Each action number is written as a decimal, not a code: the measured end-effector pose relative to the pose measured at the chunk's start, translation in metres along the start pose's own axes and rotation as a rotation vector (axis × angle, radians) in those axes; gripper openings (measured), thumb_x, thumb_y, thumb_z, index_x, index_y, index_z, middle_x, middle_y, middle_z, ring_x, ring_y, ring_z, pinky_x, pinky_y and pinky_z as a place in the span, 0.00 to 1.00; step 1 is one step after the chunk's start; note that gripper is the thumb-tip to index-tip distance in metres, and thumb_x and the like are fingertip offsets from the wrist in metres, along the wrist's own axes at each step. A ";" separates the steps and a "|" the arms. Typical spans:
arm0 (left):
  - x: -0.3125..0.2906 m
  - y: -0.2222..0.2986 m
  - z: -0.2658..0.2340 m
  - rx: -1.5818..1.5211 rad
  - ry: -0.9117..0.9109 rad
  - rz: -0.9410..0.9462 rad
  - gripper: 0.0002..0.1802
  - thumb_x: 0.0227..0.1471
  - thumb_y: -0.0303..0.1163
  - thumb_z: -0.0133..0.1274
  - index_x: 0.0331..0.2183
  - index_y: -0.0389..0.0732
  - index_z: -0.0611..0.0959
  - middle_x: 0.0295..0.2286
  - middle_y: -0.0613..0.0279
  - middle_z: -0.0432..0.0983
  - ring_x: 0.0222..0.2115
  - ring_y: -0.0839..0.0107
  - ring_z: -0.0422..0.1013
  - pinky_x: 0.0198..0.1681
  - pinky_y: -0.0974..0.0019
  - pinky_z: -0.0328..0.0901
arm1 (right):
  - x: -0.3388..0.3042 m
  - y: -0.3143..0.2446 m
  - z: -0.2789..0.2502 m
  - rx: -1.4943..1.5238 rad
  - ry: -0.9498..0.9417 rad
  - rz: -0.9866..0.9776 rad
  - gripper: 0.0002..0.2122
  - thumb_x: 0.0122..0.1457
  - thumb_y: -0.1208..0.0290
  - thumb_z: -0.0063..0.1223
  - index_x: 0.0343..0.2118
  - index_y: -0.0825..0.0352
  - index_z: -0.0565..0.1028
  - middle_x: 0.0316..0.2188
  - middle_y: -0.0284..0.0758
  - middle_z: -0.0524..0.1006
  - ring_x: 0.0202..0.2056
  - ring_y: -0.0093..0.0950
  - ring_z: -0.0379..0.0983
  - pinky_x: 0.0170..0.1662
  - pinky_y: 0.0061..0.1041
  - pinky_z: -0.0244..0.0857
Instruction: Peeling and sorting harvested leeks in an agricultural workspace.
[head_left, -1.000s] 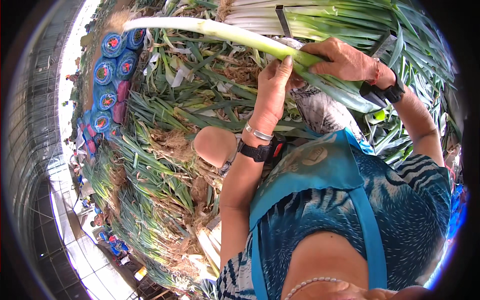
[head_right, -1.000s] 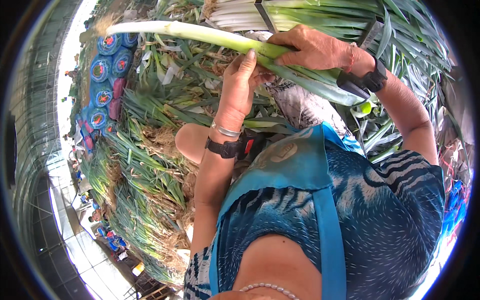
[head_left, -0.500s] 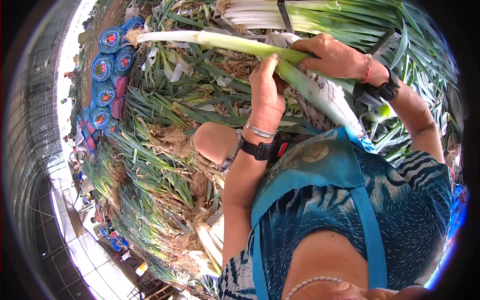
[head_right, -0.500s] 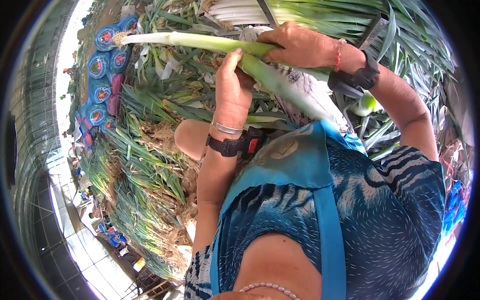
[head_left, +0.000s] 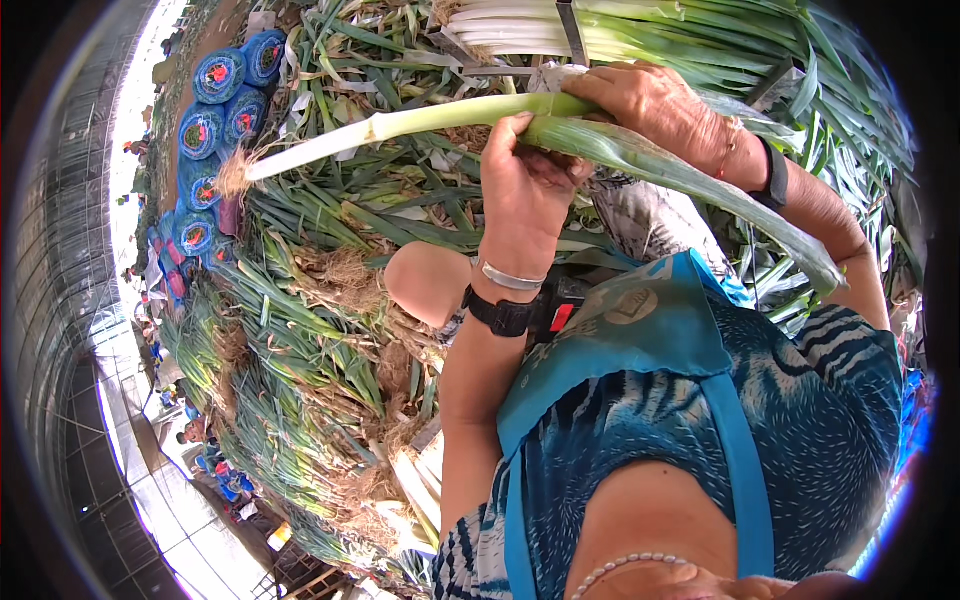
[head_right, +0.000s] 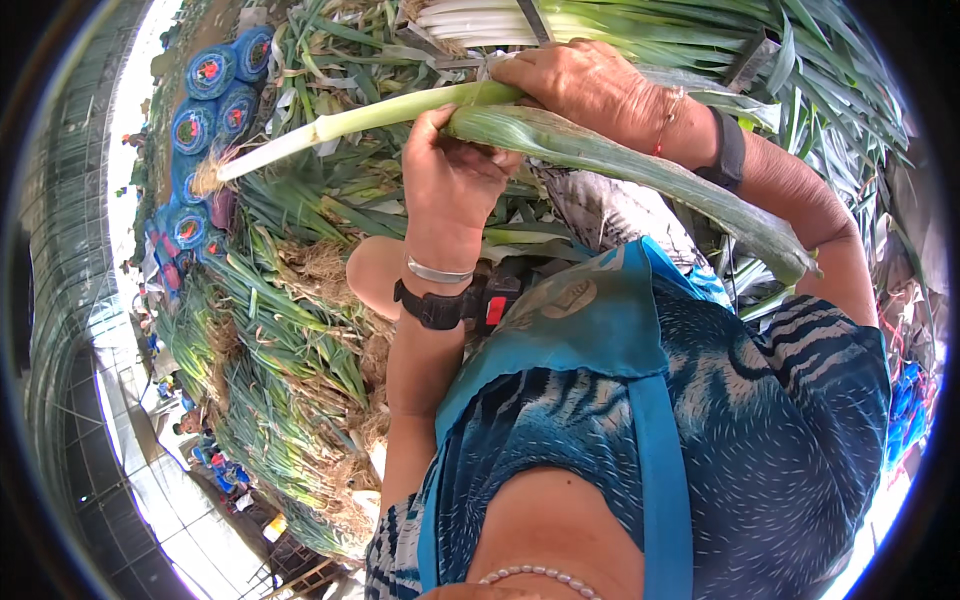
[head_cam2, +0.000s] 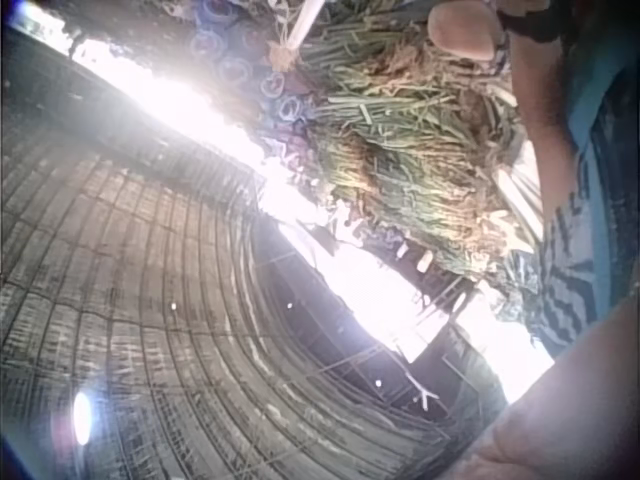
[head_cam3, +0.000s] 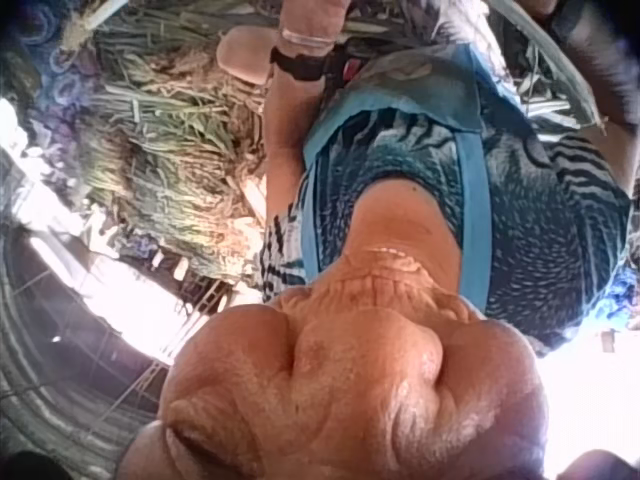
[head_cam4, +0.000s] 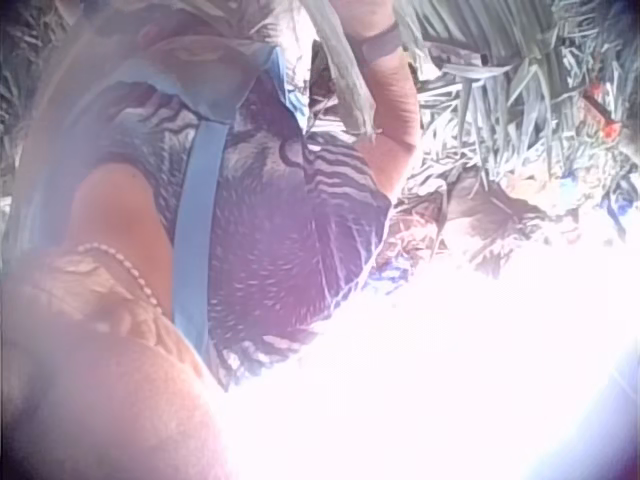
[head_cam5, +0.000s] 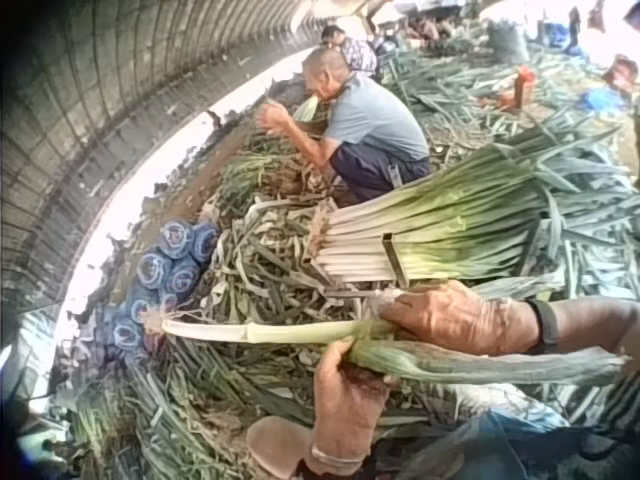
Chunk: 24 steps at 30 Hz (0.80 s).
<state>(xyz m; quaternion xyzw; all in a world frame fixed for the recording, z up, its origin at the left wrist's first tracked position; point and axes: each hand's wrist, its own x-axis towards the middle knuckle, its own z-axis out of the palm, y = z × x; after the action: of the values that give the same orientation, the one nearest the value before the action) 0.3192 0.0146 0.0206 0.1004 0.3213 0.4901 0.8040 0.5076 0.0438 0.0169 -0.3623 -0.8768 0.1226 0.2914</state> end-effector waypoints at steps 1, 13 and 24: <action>-0.002 0.001 0.001 -0.003 -0.026 0.001 0.11 0.54 0.34 0.44 0.33 0.37 0.75 0.25 0.60 0.74 0.24 0.71 0.69 0.25 0.63 0.63 | 0.000 0.000 0.001 -0.066 0.001 0.002 0.18 0.53 0.65 0.54 0.45 0.67 0.70 0.34 0.42 0.76 0.37 0.43 0.73 0.39 0.39 0.67; -0.038 0.026 0.009 0.290 -0.248 0.465 0.23 0.54 0.39 0.37 0.39 0.28 0.75 0.33 0.47 0.76 0.35 0.56 0.73 0.38 0.61 0.68 | -0.005 0.028 0.003 -0.405 0.162 0.058 0.13 0.51 0.75 0.53 0.42 0.61 0.73 0.32 0.32 0.77 0.40 0.31 0.71 0.44 0.32 0.65; -0.163 0.208 -0.136 0.326 0.229 1.043 0.26 0.48 0.37 0.44 0.48 0.33 0.74 0.41 0.54 0.76 0.43 0.61 0.72 0.46 0.59 0.66 | -0.052 0.067 -0.047 -0.351 0.103 0.292 0.17 0.51 0.70 0.55 0.45 0.64 0.74 0.34 0.38 0.77 0.39 0.38 0.70 0.44 0.36 0.64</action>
<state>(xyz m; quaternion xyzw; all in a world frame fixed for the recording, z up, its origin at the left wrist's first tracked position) 0.0344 -0.0415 0.0828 0.3155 0.3861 0.7747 0.3889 0.6031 0.0540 0.0041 -0.5363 -0.8068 -0.0095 0.2476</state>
